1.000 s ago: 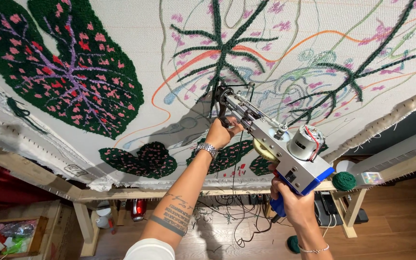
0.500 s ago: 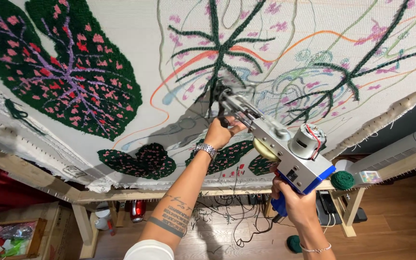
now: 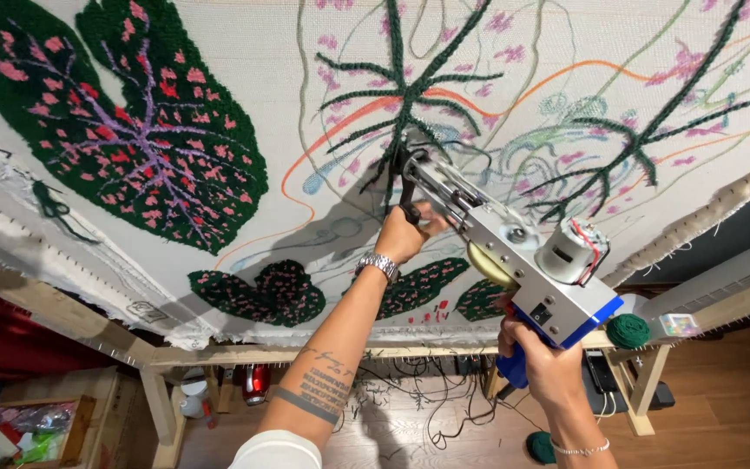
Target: Operating a tufting gun to create a leaf pattern on a rug frame, including selecting and threading yarn.
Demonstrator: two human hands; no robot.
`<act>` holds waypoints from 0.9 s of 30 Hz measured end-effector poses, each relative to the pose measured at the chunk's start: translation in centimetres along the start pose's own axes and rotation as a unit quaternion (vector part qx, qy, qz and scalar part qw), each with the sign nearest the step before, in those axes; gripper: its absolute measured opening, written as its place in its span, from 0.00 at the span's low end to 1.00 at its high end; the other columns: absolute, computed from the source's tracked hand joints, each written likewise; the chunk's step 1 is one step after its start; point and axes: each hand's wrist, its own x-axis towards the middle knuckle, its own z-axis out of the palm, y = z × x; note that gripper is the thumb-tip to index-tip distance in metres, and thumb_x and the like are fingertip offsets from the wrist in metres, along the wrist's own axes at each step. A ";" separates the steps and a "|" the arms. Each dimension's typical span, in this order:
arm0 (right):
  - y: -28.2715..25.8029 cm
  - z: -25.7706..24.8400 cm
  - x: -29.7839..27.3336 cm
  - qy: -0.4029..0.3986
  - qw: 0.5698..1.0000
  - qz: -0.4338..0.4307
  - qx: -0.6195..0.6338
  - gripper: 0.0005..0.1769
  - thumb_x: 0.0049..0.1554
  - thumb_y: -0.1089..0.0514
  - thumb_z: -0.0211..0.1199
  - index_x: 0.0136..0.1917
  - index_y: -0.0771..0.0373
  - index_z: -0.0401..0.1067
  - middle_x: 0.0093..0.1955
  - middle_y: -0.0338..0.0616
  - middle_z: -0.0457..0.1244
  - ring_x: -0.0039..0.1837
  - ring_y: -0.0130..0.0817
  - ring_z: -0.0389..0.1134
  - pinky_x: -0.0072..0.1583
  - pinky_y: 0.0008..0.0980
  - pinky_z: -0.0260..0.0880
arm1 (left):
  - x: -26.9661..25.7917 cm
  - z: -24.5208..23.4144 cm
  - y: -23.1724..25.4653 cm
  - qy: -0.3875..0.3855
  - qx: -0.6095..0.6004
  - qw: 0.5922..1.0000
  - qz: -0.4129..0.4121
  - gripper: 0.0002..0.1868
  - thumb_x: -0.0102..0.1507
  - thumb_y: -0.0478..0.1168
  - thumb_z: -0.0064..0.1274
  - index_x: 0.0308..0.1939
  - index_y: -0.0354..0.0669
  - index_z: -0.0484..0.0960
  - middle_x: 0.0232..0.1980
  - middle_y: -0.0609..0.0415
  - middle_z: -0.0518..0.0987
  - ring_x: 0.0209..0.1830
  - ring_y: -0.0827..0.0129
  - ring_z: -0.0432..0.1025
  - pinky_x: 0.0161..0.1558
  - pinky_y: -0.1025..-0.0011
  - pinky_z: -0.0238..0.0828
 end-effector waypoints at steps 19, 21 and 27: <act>-0.2 -8.4 -2.4 -0.013 1.000 0.000 0.026 0.12 0.51 0.72 0.61 0.50 0.75 0.68 0.38 0.49 0.63 0.36 0.38 0.63 0.36 0.35 0.63 | -4.6 1.5 4.1 -0.274 -0.233 0.933 -0.025 0.22 0.67 0.56 0.54 0.46 0.39 0.84 0.52 0.55 0.86 0.33 0.70 0.81 0.26 0.77 0.65; -0.4 -8.4 -2.6 -0.015 0.999 0.005 0.043 0.13 0.51 0.72 0.61 0.51 0.75 0.68 0.38 0.49 0.63 0.37 0.37 0.62 0.37 0.35 0.64 | -4.6 1.7 4.2 -0.268 -0.230 0.935 -0.019 0.24 0.67 0.58 0.52 0.48 0.40 0.84 0.52 0.54 0.86 0.32 0.71 0.81 0.27 0.77 0.65; -1.2 -8.2 -2.6 -0.013 0.997 0.007 0.078 0.12 0.52 0.72 0.59 0.51 0.76 0.67 0.36 0.49 0.61 0.37 0.36 0.61 0.37 0.36 0.64 | -4.2 1.0 6.7 -0.254 -0.163 0.953 -0.013 0.24 0.66 0.57 0.52 0.52 0.41 0.85 0.51 0.56 0.86 0.29 0.75 0.78 0.28 0.76 0.68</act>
